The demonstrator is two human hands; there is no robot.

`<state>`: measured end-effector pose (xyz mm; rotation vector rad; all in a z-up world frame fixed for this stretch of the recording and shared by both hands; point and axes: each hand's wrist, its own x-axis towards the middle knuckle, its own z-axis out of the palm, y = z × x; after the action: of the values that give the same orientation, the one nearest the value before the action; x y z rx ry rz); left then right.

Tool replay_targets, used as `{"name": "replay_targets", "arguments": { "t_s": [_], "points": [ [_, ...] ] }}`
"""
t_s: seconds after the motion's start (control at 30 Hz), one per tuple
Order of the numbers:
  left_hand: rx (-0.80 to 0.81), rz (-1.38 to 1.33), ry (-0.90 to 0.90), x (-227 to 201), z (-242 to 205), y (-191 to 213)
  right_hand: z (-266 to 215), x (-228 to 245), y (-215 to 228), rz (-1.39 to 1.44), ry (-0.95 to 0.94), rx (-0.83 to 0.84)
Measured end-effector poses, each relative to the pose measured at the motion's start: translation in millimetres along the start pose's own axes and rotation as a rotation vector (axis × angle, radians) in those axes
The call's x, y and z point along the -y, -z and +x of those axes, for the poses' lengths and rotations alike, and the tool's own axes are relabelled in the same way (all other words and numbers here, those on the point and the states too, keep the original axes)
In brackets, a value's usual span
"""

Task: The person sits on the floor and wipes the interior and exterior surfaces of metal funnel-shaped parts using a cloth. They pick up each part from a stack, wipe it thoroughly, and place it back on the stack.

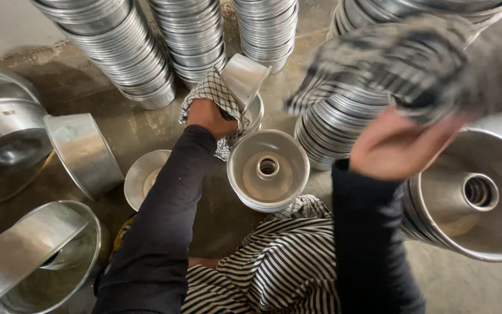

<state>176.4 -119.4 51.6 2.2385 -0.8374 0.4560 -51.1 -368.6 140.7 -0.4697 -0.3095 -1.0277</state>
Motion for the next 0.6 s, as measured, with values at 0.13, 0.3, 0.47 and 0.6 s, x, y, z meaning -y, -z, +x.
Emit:
{"name": "replay_targets", "arguments": {
  "t_s": [0.13,0.3,0.47,0.6],
  "points": [
    [0.084,0.125,0.080,2,1,-6,-26,-5,37,0.016,-0.262,-0.310],
    [-0.036,-0.131,0.087,10,-7,-19,-21,-30,95,-0.427,-0.110,-0.211],
    [-0.302,-0.379,0.208,45,-19,-27,-18,-33,99,-1.498,-0.043,0.751],
    [-0.461,-1.284,0.449,76,-46,-18,-19,-28,55,-1.687,-0.155,0.562]
  ]
}}
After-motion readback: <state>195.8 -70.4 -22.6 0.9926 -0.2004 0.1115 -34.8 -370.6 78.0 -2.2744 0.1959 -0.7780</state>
